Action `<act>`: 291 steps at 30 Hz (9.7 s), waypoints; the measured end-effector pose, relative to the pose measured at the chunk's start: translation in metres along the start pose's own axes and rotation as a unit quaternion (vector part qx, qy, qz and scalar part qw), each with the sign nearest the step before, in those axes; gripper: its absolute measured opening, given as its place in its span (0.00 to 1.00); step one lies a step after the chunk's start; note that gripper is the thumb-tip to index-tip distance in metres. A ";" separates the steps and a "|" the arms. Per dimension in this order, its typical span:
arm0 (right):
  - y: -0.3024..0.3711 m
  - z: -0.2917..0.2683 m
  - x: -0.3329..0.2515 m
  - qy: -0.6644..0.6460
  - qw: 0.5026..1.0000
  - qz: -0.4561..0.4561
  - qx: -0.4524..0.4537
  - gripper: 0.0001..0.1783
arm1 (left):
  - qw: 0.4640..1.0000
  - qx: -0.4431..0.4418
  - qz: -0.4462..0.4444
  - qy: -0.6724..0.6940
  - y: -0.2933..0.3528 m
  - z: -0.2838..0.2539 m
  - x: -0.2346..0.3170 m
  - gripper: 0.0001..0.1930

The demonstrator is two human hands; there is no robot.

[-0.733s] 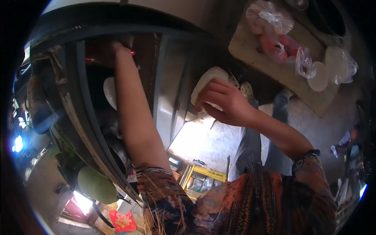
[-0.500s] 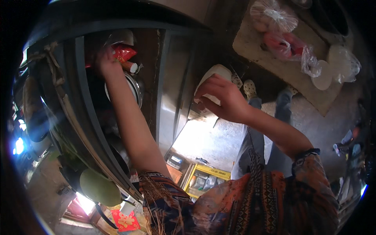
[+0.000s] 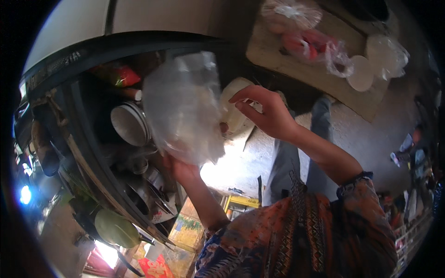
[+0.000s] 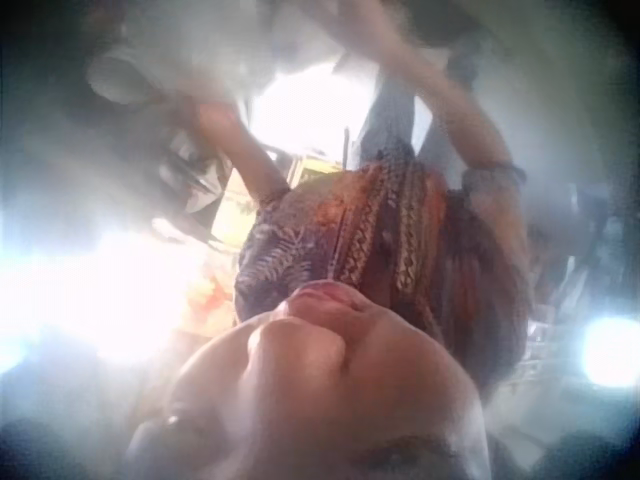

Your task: The person washes their hands at an outdoor sink, then moves indoors to a cluttered workspace. They retrieve a pot and place it on a makeshift table. The person then unpacks plastic bags containing food items, including what appears to be meat and a white granular substance, and pours the granular substance into a bowl.

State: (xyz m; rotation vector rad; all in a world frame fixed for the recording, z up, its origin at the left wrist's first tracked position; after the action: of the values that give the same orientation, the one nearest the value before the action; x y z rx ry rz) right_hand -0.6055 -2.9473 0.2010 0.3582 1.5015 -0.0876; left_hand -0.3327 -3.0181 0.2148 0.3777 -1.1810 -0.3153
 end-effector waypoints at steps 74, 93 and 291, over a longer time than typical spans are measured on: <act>0.247 -0.267 -0.116 0.424 0.903 -0.017 0.071 0.05 | 0.744 -0.403 -0.171 -0.504 0.116 0.112 -0.236 0.14; 0.237 -0.234 -0.105 0.398 0.916 -0.035 0.038 0.08 | 0.782 -0.250 -0.012 -0.570 0.108 0.056 -0.191 0.04; 0.204 -0.500 0.053 0.493 0.850 0.113 -0.145 0.32 | 0.741 -0.422 0.181 -0.489 0.238 0.457 -0.431 0.19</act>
State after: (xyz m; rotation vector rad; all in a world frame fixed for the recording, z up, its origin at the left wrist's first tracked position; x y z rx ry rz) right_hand -1.0238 -2.6036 0.1708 0.3438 2.4314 0.5971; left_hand -0.9009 -2.6748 0.1134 -0.9503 -1.9269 -0.7065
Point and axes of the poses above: each hand's wrist, its own y-axis away from the middle knuckle, its own z-axis out of the palm, x = y × z, the point moved 5 cm from there along -y, towards the middle knuckle, and after that the axes turned 5 degrees about -z, right-handed, at the moved point
